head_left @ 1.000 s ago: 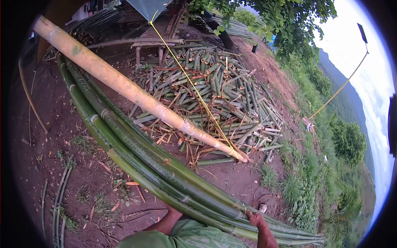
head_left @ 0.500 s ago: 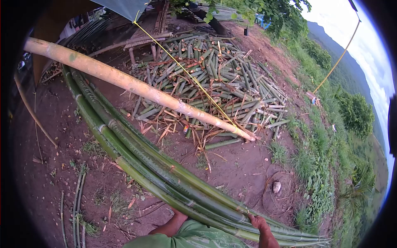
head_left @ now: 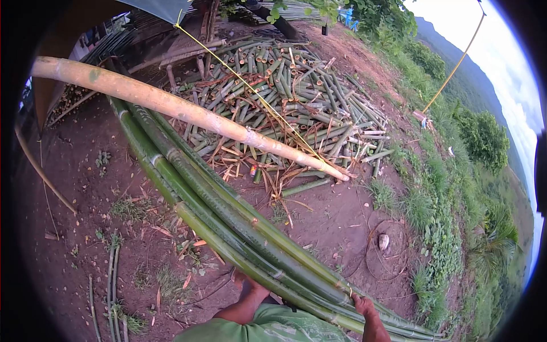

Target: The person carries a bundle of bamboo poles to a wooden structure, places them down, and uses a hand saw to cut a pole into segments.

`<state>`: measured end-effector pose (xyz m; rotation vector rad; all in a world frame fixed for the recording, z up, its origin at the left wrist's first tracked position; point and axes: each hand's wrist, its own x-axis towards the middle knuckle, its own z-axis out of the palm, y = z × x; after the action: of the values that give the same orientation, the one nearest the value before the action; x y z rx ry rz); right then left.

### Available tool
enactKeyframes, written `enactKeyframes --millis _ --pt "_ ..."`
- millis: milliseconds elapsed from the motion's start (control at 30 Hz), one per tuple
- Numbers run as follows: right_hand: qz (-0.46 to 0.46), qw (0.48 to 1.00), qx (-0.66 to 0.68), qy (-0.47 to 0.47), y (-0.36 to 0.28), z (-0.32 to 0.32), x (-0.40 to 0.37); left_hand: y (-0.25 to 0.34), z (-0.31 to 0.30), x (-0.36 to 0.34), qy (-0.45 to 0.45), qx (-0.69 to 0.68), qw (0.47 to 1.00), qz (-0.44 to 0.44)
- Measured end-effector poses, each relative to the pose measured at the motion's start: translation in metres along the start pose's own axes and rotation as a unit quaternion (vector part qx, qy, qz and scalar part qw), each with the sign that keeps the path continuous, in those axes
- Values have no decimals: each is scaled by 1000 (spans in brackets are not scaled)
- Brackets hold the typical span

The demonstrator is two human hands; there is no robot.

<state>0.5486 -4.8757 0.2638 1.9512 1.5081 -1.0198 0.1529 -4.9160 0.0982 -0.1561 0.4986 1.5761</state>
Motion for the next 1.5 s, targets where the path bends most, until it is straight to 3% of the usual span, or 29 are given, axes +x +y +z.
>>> enactKeyframes --millis 67,233,433,500,600,633,733,867,900,1067,1233,1367,1433,1500 --pt "-18 999 19 23 -8 3 -16 0 5 4 88 -14 996 -25" --pt "39 997 48 44 -31 9 -48 5 -15 22 48 -4 998 -37" --pt "42 990 106 88 -32 58 -41 60 17 25 37 -48 992 -110" --pt "86 984 126 87 -89 48 -85 85 12 27 48 -36 990 -124" --pt "96 979 135 116 -124 74 -110 129 -10 34 7 -6 995 -97" --pt "38 981 142 128 -129 85 -112 140 -12 38 24 -1 994 -107" --pt "101 978 156 93 -203 72 -156 211 52 9 66 0 990 -126" --pt "56 975 167 132 -230 110 -168 260 81 7 70 -35 985 -151" --pt "105 979 167 54 -240 109 -173 268 78 4 82 -30 984 -158" --pt "97 970 213 65 -262 158 -200 291 35 -9 127 -21 972 -198" --pt "109 962 239 76 -244 233 -211 310 25 -32 86 41 975 -201" --pt "157 961 227 20 -268 247 -237 324 32 -60 126 111 969 -181" --pt "67 948 299 88 -268 259 -248 329 24 -64 126 160 965 -166" --pt "40 931 350 89 -275 256 -264 327 -22 -66 99 225 945 -215"
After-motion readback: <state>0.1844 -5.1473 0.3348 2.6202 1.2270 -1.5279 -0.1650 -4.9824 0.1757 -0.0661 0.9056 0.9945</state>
